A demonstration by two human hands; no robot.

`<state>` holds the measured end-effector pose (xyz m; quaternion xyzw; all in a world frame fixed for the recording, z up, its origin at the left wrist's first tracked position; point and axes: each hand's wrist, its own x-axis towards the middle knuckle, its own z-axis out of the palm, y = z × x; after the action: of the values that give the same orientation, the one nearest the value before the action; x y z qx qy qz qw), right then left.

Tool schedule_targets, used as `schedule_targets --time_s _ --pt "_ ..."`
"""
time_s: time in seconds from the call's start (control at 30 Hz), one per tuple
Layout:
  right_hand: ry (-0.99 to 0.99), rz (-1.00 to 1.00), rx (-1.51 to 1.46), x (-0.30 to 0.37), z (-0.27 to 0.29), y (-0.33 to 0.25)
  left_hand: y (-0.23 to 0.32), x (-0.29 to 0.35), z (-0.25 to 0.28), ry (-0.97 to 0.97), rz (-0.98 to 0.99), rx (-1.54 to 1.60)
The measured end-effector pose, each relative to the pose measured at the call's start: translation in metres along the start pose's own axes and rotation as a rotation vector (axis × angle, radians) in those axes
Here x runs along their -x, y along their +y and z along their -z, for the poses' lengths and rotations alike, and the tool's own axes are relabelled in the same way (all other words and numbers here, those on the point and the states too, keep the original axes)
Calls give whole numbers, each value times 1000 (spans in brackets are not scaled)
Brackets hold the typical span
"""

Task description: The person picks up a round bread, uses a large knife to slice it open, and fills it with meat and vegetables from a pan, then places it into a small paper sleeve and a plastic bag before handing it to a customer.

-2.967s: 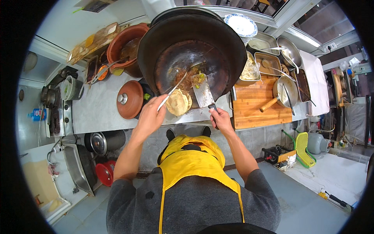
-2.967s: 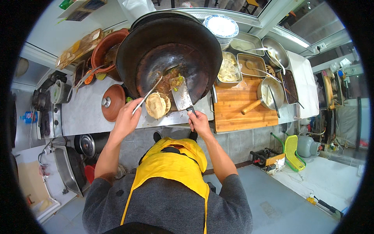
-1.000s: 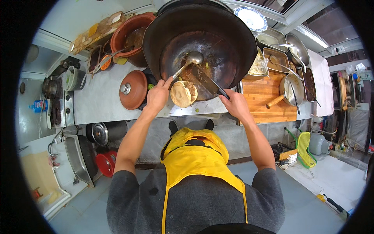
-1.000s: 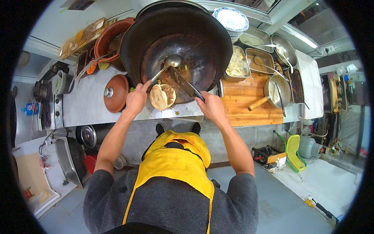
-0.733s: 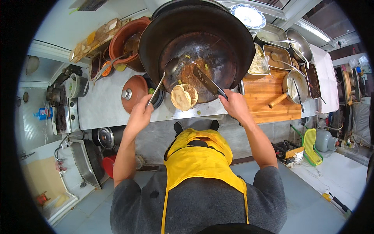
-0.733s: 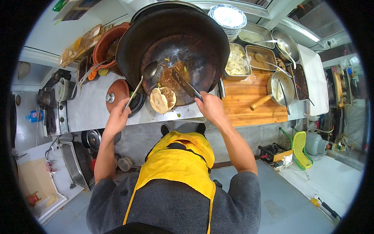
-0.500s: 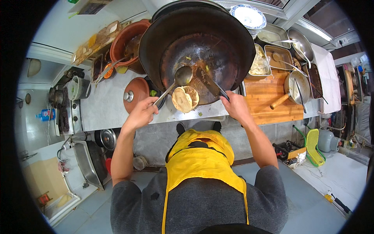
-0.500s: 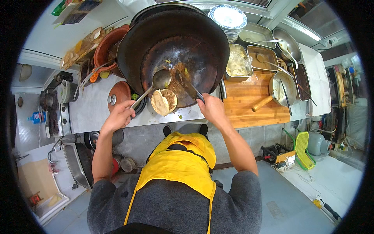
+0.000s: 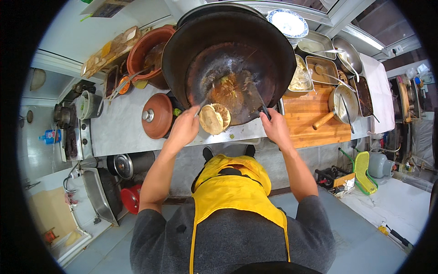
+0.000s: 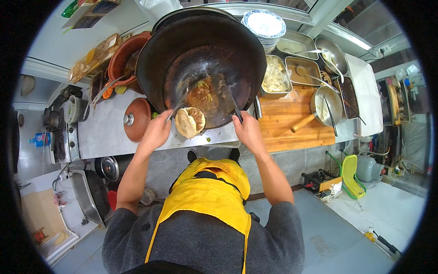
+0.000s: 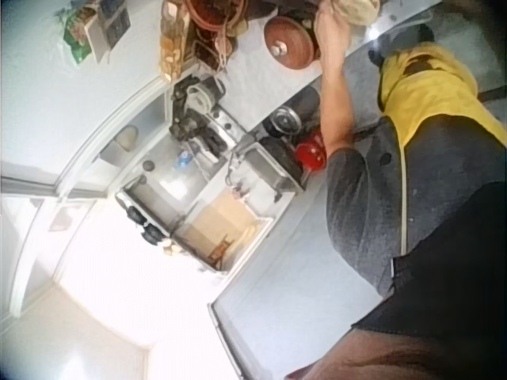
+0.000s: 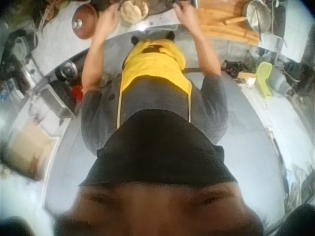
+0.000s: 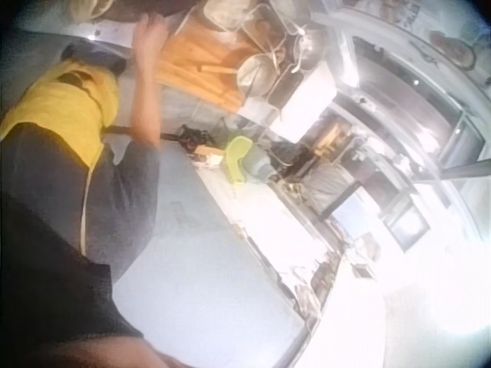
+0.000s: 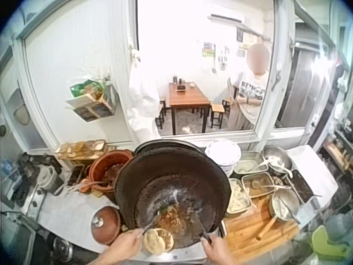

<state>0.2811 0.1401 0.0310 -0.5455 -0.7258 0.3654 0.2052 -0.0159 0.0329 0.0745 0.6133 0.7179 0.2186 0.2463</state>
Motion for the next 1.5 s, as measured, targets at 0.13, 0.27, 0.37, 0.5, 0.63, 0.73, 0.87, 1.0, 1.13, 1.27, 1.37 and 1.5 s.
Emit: schedule_targets --time_s 0.13,0.27,0.37,0.5,0.63,0.73,0.87,1.0,1.13,1.27,1.37,1.5 --pt "4 -15 -15 -2 -19 20 3 8 -3 28 -11 9" --pt "-52 -33 -104 1 -34 13 3 0 -12 91 104 -114" --pt "40 -77 -144 -5 -38 23 7 15 -4 -3 58 -17" --pt "-3 -36 -81 -6 -35 19 13 30 1 -1 15 70" --pt "-2 -21 -65 -3 -37 10 2 24 -20 93 26 20" --pt "11 23 -38 -8 -36 15 6 29 -16 18 34 86" --pt "13 128 123 -4 -29 2 2 39 -13 84 34 115" --pt "-85 286 240 -1 -29 -10 -7 31 -15 180 52 100" --pt "-103 188 319 -7 -38 -12 -9 26 -21 96 115 144" --pt "23 185 212 -18 -39 11 -3 9 -25 62 62 132" --pt "-142 -129 -324 8 -23 4 -10 -7 -37 181 -37 10" --pt "-322 -436 -565 63 -9 16 7 -9 -18 3 58 116"
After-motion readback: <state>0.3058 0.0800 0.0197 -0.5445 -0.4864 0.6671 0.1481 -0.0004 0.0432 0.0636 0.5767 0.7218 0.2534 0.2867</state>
